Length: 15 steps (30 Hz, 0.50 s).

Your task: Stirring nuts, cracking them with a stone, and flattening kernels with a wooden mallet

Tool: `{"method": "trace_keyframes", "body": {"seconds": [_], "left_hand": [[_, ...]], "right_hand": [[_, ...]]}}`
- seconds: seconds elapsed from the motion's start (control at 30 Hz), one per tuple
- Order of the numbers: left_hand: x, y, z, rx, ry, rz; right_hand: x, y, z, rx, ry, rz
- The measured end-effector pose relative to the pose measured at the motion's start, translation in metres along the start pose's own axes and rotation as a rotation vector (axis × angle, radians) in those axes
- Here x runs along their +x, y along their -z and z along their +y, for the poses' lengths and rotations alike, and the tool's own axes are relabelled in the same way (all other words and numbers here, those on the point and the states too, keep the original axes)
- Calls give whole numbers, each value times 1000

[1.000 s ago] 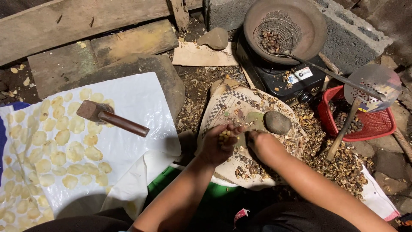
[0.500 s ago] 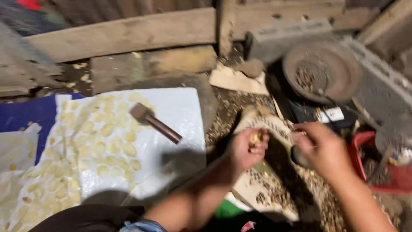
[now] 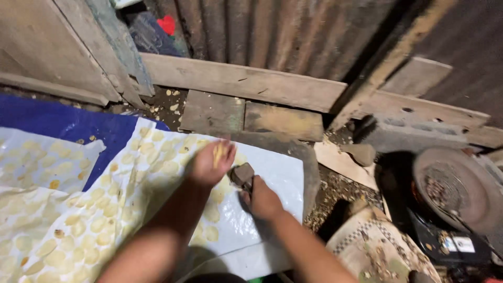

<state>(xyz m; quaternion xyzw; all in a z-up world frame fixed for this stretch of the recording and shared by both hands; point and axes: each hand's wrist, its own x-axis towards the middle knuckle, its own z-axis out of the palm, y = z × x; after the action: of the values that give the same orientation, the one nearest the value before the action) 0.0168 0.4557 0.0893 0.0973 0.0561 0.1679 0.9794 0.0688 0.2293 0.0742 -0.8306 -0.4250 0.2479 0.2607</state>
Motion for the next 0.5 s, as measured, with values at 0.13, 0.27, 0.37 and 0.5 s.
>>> {"method": "trace_keyframes", "body": {"seconds": [0.13, 0.27, 0.37, 0.5], "left_hand": [[-3, 105, -22, 1118, -136, 514], [1, 67, -37, 2159, -640, -147], [0, 68, -34, 2243, -673, -108], [9, 62, -26, 2187, -671, -81]], "right_hand": [[-9, -18, -2, 110, -269, 162], [-37, 28, 6, 114, -466, 218], [-60, 6, 48, 58, -430, 347], [-81, -10, 92, 51, -635, 358]]}}
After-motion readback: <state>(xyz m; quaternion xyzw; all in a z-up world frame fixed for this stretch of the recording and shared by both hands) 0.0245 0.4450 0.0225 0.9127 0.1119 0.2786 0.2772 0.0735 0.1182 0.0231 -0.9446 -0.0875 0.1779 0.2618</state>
